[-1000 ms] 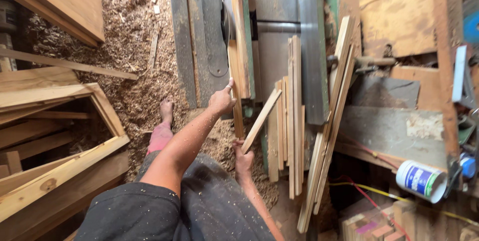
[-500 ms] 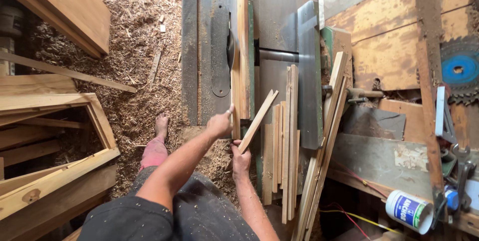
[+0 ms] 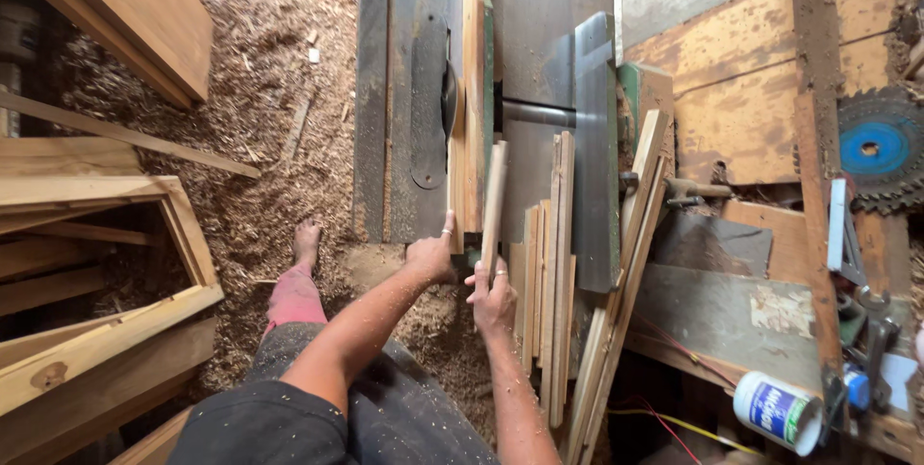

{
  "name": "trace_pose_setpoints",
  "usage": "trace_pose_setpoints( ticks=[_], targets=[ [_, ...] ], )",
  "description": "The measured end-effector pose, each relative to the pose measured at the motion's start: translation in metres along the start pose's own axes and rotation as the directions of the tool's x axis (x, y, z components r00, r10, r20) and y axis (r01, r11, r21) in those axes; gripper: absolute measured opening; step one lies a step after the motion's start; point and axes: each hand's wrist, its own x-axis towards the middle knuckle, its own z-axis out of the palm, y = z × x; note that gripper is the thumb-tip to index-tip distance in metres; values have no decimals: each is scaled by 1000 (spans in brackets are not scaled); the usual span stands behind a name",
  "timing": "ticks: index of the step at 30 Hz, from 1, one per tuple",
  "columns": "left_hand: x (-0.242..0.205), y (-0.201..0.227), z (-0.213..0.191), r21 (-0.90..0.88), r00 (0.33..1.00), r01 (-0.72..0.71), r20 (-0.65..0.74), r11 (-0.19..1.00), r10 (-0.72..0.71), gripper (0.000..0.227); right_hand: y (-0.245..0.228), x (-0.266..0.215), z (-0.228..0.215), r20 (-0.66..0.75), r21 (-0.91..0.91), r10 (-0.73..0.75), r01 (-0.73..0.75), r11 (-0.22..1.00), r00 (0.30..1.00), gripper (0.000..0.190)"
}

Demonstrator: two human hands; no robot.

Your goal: The person cuts wooden strips using a table saw, feeding the strips into the blade and picking up the cut pieces.

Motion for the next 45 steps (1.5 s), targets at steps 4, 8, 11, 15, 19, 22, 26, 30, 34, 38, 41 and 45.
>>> trace_pose_setpoints(
  ticks=[4,8,11,15,19,22,26,30,34,38,41,45],
  targets=[
    [11,-4,8,46,984,7,-176,999,1,113,-11,-11,-17,49,0,-13,13,1000,999,51],
    [37,-7,0,46,980,27,-198,999,-18,97,-9,-17,-26,56,-138,-121,127,982,991,53],
    [45,-11,-3,42,942,-33,-333,999,45,104,-16,-12,-29,85,-180,-58,73,981,995,58],
    [55,-11,-16,65,961,2,-276,998,16,102,-18,-20,-36,140,-176,35,-10,984,990,62],
    [61,-10,-24,38,958,4,-286,999,7,94,-23,-46,-44,144,-230,132,-96,968,981,61],
    [72,-13,-23,28,953,6,-302,1000,3,92,-20,-68,-49,132,-266,202,-162,950,971,57],
    [73,-20,11,69,800,-51,-594,996,82,70,-11,-93,-52,65,-310,33,-11,951,997,53],
    [72,-17,9,34,885,-14,-464,999,28,66,-17,-97,-52,119,-369,152,-98,924,981,54],
    [74,-15,-7,71,867,11,-497,997,26,63,-29,-85,-52,140,-409,202,-130,903,969,53],
    [83,-19,-4,54,825,-30,-563,998,56,65,-26,-74,-51,110,-415,146,-88,906,983,53],
    [91,-20,-9,45,845,-62,-529,997,77,69,-25,-67,-46,49,-392,-21,38,919,999,51],
    [88,-17,-12,39,846,-80,-526,996,88,69,-35,-60,-44,32,-420,63,-44,906,997,50]
  ],
)
